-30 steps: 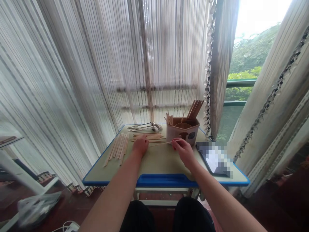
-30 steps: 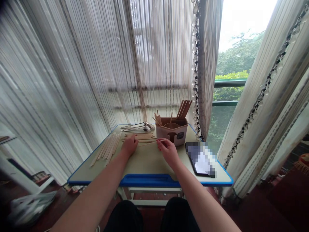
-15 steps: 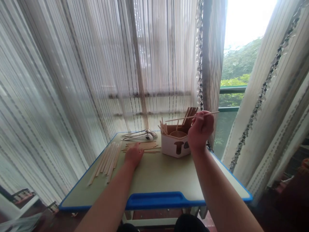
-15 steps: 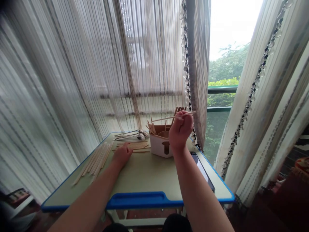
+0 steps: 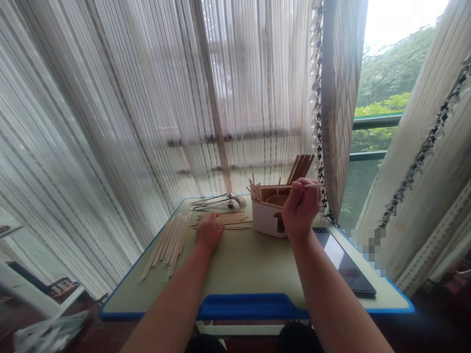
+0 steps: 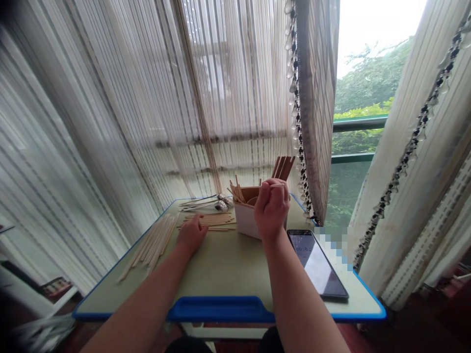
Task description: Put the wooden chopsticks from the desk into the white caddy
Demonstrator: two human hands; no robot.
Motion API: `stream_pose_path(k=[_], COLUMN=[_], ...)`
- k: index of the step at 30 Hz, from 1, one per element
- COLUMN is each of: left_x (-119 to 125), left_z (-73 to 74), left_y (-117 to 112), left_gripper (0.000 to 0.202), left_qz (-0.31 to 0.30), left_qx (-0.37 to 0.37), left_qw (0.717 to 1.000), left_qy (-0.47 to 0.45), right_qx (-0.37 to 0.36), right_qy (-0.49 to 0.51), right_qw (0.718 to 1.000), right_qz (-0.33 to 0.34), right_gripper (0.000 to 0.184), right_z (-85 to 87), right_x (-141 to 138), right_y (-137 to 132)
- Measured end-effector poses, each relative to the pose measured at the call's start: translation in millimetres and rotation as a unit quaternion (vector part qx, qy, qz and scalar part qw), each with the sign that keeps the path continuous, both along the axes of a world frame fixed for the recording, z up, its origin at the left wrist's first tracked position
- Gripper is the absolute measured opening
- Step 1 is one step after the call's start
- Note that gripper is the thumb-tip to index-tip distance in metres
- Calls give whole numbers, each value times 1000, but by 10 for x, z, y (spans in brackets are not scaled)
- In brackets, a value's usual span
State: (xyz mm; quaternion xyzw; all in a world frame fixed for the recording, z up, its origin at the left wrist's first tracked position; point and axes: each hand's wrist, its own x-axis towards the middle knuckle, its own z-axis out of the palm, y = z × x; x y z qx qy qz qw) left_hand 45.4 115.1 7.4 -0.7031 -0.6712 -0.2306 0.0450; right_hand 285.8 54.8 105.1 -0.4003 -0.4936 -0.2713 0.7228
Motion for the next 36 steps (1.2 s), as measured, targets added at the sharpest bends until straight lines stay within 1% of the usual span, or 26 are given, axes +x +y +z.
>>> stream_pose_path(k=[3,10,15,18,21,23,26,29,34,36], left_x=[-8,-34,-55,-53,-38,-28,-25,-37,-59,-61], left_z=[-8,-14,-20,-16,0,13,21,12,-4,-4], left_y=[-1,-7,-23,-30,-39,-47,-53,-44,-39,-51], left_gripper=[36,32,32,31,31,31,30,28,25,27], left_qz=[2,13,18,17,14,11,7,6,-8,-12], left_qx=[0,8,8,9,5,2,2,14,62,66], left_qw=[1000,1000,1000,1000,1000,1000,1000,1000,998,998], left_qy=[6,3,-8,-10,-12,-16,-21,-26,-23,-21], right_qx=[-11,-95,-127,-150,-165,-177,-203,-224,-253,-274], right_qy=[-13,-61,-61,-82,-113,-112,-105,-100,-107,-117], right_qw=[1000,994,990,985,979,977,973,969,961,954], right_qz=[12,5,11,23,41,45,36,10,-27,-43], right_gripper=[13,20,27,30,29,26,24,24,32,33], right_z=[-102,-135,-198,-214,-217,-220,-230,-238,-234,-231], right_x=[-2,-20,11,-7,-52,-84,-122,-149,-191,-209], right_y=[42,179,246,246,240,246,264,266,212,189])
